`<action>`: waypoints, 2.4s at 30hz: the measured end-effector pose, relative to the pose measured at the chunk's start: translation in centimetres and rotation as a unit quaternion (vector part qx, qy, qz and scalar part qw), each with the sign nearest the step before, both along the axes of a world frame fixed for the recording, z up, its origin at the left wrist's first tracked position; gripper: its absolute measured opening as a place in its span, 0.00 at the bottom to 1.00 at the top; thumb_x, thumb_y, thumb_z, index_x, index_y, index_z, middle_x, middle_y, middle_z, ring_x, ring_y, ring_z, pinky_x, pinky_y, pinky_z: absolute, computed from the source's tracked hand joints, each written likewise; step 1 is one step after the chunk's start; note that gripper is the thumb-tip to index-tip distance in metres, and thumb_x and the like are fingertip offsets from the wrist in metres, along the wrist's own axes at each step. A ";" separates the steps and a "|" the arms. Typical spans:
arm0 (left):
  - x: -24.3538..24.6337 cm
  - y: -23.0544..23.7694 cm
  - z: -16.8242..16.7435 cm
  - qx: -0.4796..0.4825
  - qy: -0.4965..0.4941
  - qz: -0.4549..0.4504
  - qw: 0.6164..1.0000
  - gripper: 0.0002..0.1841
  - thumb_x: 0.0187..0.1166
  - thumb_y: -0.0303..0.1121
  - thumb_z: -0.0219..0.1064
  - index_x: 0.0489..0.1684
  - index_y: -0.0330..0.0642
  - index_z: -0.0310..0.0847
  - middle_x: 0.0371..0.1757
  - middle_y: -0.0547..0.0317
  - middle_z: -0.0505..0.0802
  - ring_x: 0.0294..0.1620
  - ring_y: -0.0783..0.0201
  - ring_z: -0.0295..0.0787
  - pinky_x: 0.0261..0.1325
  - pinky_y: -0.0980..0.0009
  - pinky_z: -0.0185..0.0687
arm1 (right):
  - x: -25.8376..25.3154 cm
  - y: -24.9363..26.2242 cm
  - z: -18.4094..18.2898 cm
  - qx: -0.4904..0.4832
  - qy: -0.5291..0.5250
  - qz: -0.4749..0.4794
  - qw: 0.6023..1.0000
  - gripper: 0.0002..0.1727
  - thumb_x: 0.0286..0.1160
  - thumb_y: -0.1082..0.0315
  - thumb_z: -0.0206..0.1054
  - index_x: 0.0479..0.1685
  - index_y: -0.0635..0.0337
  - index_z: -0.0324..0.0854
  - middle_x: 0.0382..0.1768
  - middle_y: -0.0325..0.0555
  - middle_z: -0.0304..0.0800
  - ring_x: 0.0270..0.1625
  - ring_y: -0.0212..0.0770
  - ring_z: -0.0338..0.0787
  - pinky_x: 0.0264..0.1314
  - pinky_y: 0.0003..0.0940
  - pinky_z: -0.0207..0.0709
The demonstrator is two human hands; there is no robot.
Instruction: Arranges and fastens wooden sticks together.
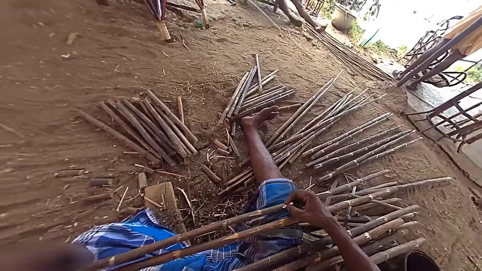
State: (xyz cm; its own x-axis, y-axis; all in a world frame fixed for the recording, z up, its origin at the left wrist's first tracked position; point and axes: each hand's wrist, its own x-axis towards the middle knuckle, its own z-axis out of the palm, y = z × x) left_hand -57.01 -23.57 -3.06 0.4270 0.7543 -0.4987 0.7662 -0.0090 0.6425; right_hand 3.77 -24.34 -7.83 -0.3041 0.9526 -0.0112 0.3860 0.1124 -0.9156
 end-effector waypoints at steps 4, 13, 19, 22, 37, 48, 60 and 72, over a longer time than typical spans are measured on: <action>0.1 -0.3 0.3 0.007 -0.003 0.027 1.000 0.17 0.75 0.31 0.75 0.46 0.20 0.86 0.44 0.30 0.92 0.46 0.42 0.90 0.59 0.44 0.82 | -0.8 0.3 -0.7 0.056 -0.060 0.009 0.997 0.04 0.64 0.68 0.75 0.35 0.54 0.91 0.34 0.33 0.93 0.34 0.27 0.90 0.38 0.29 0.88; -1.9 -0.2 -2.7 0.071 0.065 -0.030 0.995 0.20 0.88 0.43 0.59 0.50 0.29 0.83 0.40 0.36 0.89 0.42 0.39 0.89 0.46 0.38 0.80 | -2.6 0.9 -1.3 0.090 -0.082 0.032 0.992 0.03 0.65 0.66 0.76 0.33 0.54 0.92 0.33 0.32 0.92 0.35 0.24 0.89 0.39 0.25 0.86; -3.2 0.4 -6.1 0.173 0.145 -0.073 0.971 0.41 0.88 0.62 0.33 0.37 0.38 0.89 0.35 0.45 0.92 0.45 0.40 0.92 0.50 0.37 0.82 | -2.6 1.4 -1.4 0.090 -0.101 0.058 0.989 0.03 0.63 0.66 0.75 0.30 0.54 0.91 0.30 0.32 0.91 0.32 0.24 0.86 0.35 0.23 0.82; -2.4 1.1 -5.3 0.128 0.190 -0.050 0.972 0.32 0.94 0.48 0.40 0.39 0.35 0.89 0.33 0.44 0.92 0.42 0.40 0.92 0.48 0.38 0.81 | -2.9 1.8 -1.6 0.105 -0.115 0.073 0.985 0.02 0.62 0.66 0.75 0.28 0.54 0.90 0.30 0.33 0.89 0.33 0.25 0.85 0.36 0.24 0.81; 20.0 2.8 -6.3 0.099 -0.086 -0.129 0.983 0.14 0.75 0.47 0.72 0.48 0.49 0.88 0.48 0.57 0.88 0.49 0.59 0.87 0.56 0.57 0.85 | -6.6 0.8 -1.2 0.080 -0.034 0.068 0.994 0.05 0.66 0.70 0.73 0.38 0.59 0.89 0.37 0.40 0.93 0.37 0.31 0.90 0.42 0.30 0.88; 21.1 2.2 -6.5 0.109 -0.064 -0.129 0.984 0.19 0.76 0.40 0.74 0.62 0.45 0.80 0.57 0.49 0.86 0.54 0.51 0.88 0.59 0.51 0.86 | -14.0 1.0 -2.2 0.098 -0.049 0.095 0.989 0.05 0.66 0.67 0.73 0.35 0.58 0.89 0.34 0.39 0.92 0.35 0.28 0.90 0.41 0.27 0.87; 19.2 3.1 -6.6 0.070 -0.071 -0.150 0.984 0.23 0.92 0.53 0.50 0.52 0.49 0.89 0.39 0.55 0.93 0.45 0.55 0.91 0.53 0.48 0.84 | -14.8 2.5 -2.8 0.086 -0.098 0.166 0.977 0.06 0.65 0.64 0.75 0.32 0.56 0.91 0.33 0.38 0.91 0.36 0.27 0.87 0.40 0.25 0.83; -10.3 -6.3 -5.8 0.273 0.223 0.131 0.927 0.11 0.76 0.43 0.74 0.50 0.52 0.91 0.47 0.58 0.94 0.55 0.50 0.90 0.71 0.35 0.71 | -9.5 5.9 -1.7 -0.021 -0.024 -0.051 0.998 0.06 0.70 0.65 0.71 0.41 0.54 0.90 0.32 0.41 0.92 0.32 0.39 0.88 0.35 0.37 0.83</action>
